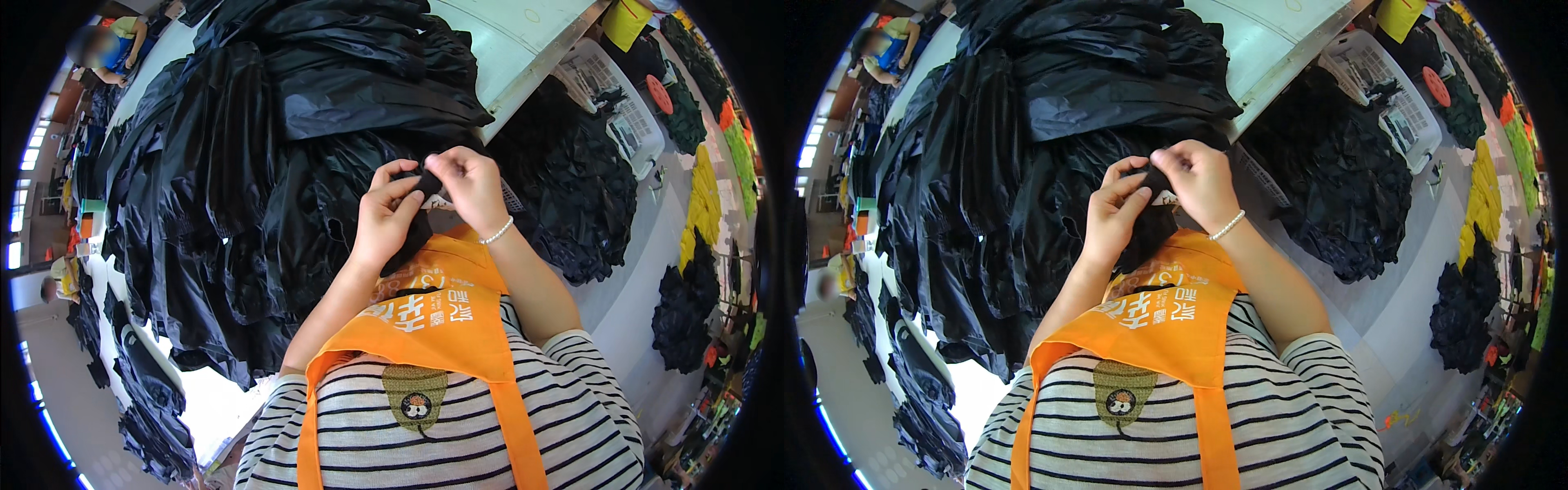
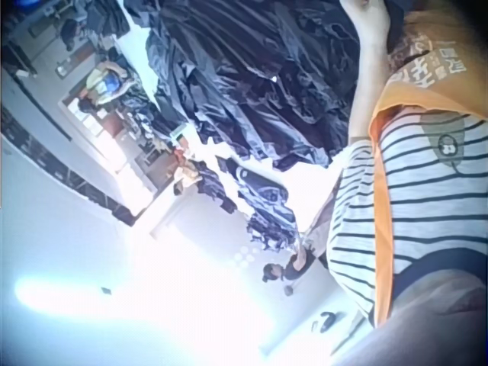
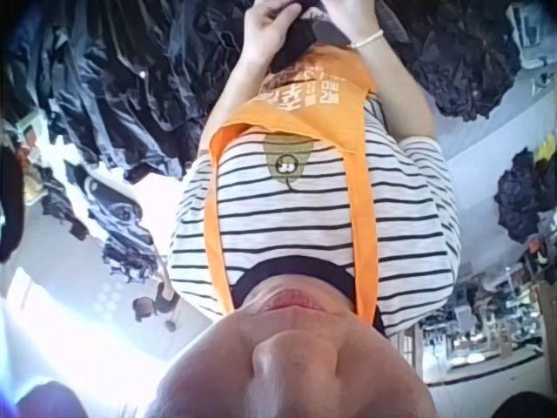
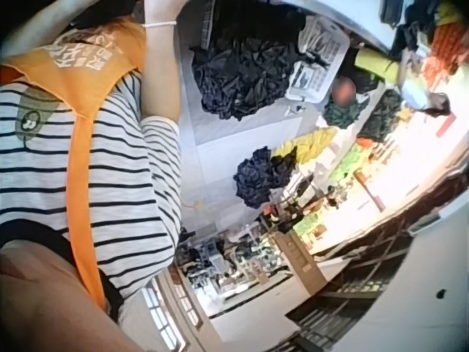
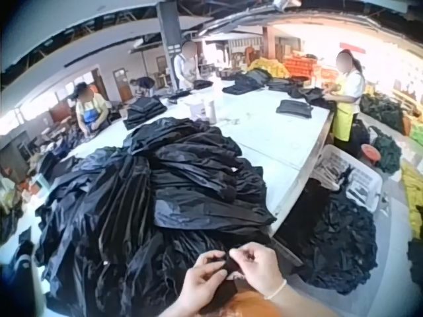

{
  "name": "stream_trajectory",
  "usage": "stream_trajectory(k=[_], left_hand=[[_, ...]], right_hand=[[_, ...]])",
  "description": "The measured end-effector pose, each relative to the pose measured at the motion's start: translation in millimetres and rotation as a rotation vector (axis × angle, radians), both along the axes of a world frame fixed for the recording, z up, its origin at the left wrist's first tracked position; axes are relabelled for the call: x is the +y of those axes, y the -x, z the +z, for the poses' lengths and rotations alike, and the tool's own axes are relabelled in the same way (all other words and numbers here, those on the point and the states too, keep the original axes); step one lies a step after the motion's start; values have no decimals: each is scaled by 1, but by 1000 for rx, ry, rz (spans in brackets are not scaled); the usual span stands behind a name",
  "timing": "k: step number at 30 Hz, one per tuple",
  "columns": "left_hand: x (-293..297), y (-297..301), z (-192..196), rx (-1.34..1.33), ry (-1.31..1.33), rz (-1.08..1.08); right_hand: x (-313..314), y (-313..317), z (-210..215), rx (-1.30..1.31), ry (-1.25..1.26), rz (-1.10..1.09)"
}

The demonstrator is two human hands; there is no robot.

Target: The person repeatedly picks black garments from a large pile, uses scissors to trim small fabric pieces or threads from the waistband area, and places the garments back on the pile. The process is continuous and repetitive throughout the clip.

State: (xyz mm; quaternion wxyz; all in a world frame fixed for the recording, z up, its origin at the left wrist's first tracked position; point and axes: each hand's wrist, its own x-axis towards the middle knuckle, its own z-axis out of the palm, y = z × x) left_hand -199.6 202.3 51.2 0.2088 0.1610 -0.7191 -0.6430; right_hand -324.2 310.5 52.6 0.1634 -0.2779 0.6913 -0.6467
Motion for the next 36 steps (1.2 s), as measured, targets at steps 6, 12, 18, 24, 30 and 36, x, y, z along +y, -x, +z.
stream_trajectory(k=[6,12,18,24,30,36], left_hand=[[-5,0,1,13,-65,22],[2,2,11,-44,85,10],[-3,0,12,-55,22,-30],[-8,0,7,-3,-216,-37],[-11,2,5,42,-404,-12],[-7,4,9,18,-352,2]], right_hand=[[16,5,5,-132,-28,-38],[7,-4,16,71,37,107],[2,-4,7,150,31,117],[5,-9,0,69,38,104],[18,-6,-3,15,40,166],[16,-8,8,280,-56,156]])
